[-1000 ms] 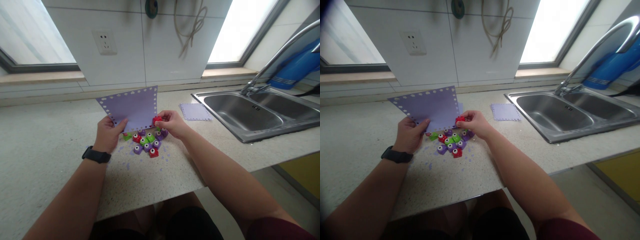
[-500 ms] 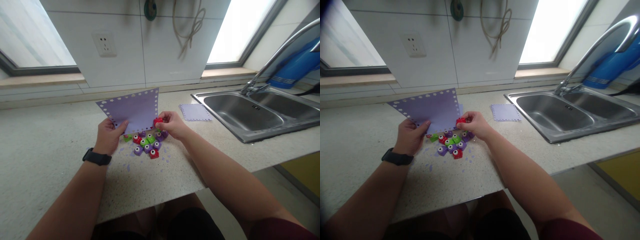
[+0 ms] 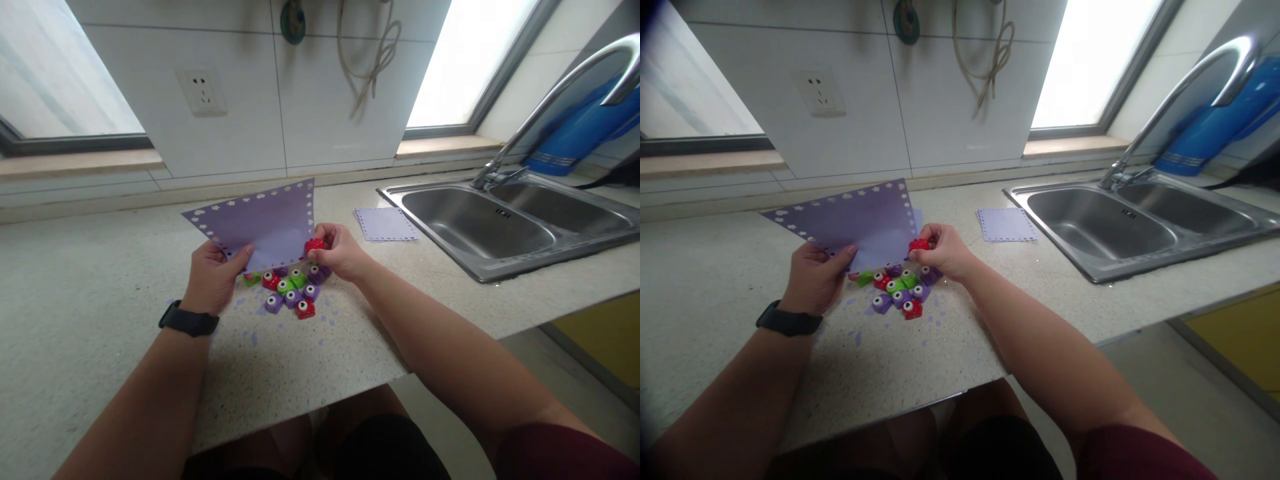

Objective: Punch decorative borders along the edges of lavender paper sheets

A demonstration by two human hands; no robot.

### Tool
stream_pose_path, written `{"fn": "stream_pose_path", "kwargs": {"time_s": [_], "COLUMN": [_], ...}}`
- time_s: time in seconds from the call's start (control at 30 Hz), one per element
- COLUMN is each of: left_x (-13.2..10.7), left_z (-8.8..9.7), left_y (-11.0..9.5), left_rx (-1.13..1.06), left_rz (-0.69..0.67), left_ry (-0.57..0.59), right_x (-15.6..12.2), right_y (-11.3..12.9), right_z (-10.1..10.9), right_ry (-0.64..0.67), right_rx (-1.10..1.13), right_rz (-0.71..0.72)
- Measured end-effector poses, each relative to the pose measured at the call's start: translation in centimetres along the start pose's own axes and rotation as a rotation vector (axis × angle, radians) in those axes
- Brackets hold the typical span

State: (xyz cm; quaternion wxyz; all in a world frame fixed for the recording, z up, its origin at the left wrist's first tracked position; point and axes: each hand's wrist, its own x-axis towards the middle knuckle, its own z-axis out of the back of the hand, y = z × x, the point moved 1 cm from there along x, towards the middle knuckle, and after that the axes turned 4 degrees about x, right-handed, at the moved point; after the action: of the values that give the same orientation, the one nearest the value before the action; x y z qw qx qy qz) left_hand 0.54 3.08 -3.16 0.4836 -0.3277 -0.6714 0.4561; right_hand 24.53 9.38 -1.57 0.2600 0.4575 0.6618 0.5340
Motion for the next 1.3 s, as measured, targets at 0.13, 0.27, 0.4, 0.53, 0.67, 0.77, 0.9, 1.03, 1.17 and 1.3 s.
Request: {"fn": "stream_pose_path", "kwargs": {"time_s": [0.13, 0.27, 0.4, 0.53, 0.67, 0.77, 0.9, 1.03, 1.17, 1.3], "left_x": [0.1, 0.2, 0.2, 0.2, 0.2, 0.2, 0.1, 0.2, 0.3, 0.4], "left_z": [0.1, 0.2, 0.3, 0.2, 0.2, 0.2, 0.1, 0.0, 0.0, 0.2], "left_y": [0.2, 0.2, 0.2, 0.2, 0.2, 0.1, -0.1, -0.2, -0.1, 0.2], "left_rx": [0.011, 0.005, -0.012, -0.014, -0.006, 0.002, 0.019, 0.028, 0.013, 0.009], "left_rz": [-0.010, -0.015, -0.011, 0.002, -0.001, 0.005, 0.021, -0.007, -0.010, -0.002], "left_ry": [-0.002, 0.004, 0.019, 0.016, -0.008, -0.019, -0.019, -0.058, -0.077, -0.077], "right_x": [0.0, 0.1, 0.2, 0.3, 0.3, 0.3, 0.3, 0.3, 0.3, 0.3], "right_y": [-0.1, -0.2, -0.3, -0.5, -0.4, -0.3, -0.2, -0.4, -0.4, -0.4], "right_z": [-0.1, 0.2, 0.4, 0.5, 0.5, 0.5, 0.6, 0.8, 1.3, 1.7], "right_ry": [0.015, 0.028, 0.035, 0.050, 0.085, 0.095, 0.101, 0.117, 0.129, 0.123], "right_rx": [-0.029, -0.061, -0.062, -0.060, -0.035, -0.024, -0.034, -0.014, -0.020, -0.048], "right_rz": [0.020, 0.030, 0.021, -0.008, -0.023, -0.037, -0.036, -0.028, -0.037, -0.012]}}
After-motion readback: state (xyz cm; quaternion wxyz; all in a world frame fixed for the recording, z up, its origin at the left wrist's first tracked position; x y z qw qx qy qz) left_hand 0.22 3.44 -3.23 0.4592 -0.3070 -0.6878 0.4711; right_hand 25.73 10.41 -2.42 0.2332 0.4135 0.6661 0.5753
